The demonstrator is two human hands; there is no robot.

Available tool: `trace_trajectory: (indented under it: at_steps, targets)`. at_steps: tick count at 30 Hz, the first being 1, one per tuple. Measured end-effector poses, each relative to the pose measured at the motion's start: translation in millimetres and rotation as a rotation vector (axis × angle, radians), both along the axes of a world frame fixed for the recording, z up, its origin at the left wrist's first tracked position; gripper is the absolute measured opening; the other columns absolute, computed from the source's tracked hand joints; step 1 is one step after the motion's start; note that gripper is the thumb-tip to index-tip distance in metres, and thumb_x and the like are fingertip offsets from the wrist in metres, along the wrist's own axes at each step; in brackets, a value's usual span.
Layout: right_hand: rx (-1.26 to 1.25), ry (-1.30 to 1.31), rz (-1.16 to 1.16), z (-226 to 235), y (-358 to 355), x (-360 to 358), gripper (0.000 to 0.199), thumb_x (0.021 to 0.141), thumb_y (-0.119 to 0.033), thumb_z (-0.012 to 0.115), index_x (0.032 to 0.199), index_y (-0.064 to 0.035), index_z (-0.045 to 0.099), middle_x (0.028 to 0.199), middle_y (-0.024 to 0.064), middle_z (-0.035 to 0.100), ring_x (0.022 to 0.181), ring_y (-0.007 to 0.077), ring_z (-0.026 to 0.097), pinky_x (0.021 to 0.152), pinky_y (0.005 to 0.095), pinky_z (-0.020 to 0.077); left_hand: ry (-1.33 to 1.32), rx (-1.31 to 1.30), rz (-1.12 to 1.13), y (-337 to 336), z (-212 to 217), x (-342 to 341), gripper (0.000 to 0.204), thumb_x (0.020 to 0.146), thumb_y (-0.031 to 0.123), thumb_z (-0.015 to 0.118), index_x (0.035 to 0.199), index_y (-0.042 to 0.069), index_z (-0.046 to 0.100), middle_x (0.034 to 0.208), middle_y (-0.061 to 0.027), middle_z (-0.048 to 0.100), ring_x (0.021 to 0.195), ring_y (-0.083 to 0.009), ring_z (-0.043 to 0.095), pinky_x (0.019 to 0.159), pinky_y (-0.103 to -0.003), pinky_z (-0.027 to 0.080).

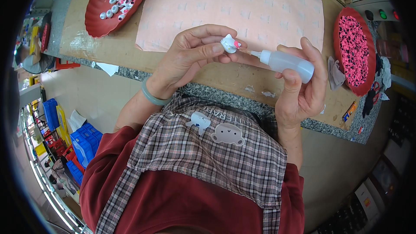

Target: The person assembles small figurine heads by applying adhesive from a squeeze bottle, attaching small accessories to each piece by hand, and placing the finished figurines into a tray.

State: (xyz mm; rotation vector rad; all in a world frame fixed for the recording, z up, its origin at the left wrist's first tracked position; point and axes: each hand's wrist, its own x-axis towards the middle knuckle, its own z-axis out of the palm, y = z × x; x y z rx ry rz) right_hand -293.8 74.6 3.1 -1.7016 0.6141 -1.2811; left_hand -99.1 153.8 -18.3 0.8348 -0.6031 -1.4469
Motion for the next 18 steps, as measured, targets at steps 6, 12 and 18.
trace_trajectory:
  at_steps: [6,12,18]
  targets:
    - [-0.014,0.044,-0.05,-0.9,2.1,2.0,0.049,0.091,-0.027,0.059,0.125,0.0056,0.046,0.093,0.0173,0.062,0.072,0.0146,0.055,0.059,0.0256,0.0431,0.134,-0.012,-0.018,-0.4,0.3,0.2,0.027,0.09,0.003,0.053,0.117,-0.002,0.054,0.107,-0.018,0.063,0.093,-0.0185,0.065,0.083,-0.027,0.054]
    - [-0.021,0.056,-0.058,-1.6,2.7,2.1,0.049,0.09,-0.027,0.059,0.125,0.0053,0.046,0.094,0.0175,0.062,0.072,0.0149,0.055,0.059,0.0256,0.0434,0.151,-0.024,-0.032,0.4,-1.2,1.2,0.027,0.09,0.002,0.051,0.116,-0.002,0.053,0.109,-0.0204,0.062,0.094,-0.0189,0.065,0.084,-0.027,0.054]
    - [-0.047,0.045,-0.041,-3.8,1.5,1.3,0.045,0.091,-0.022,0.058,0.124,0.0057,0.046,0.096,0.0197,0.063,0.075,0.0145,0.058,0.06,0.0227,0.0468,0.135,-0.013,-0.036,0.2,-1.4,0.0,0.026,0.09,0.002,0.051,0.116,-0.002,0.054,0.11,-0.0211,0.061,0.093,-0.0193,0.065,0.084,-0.028,0.053]
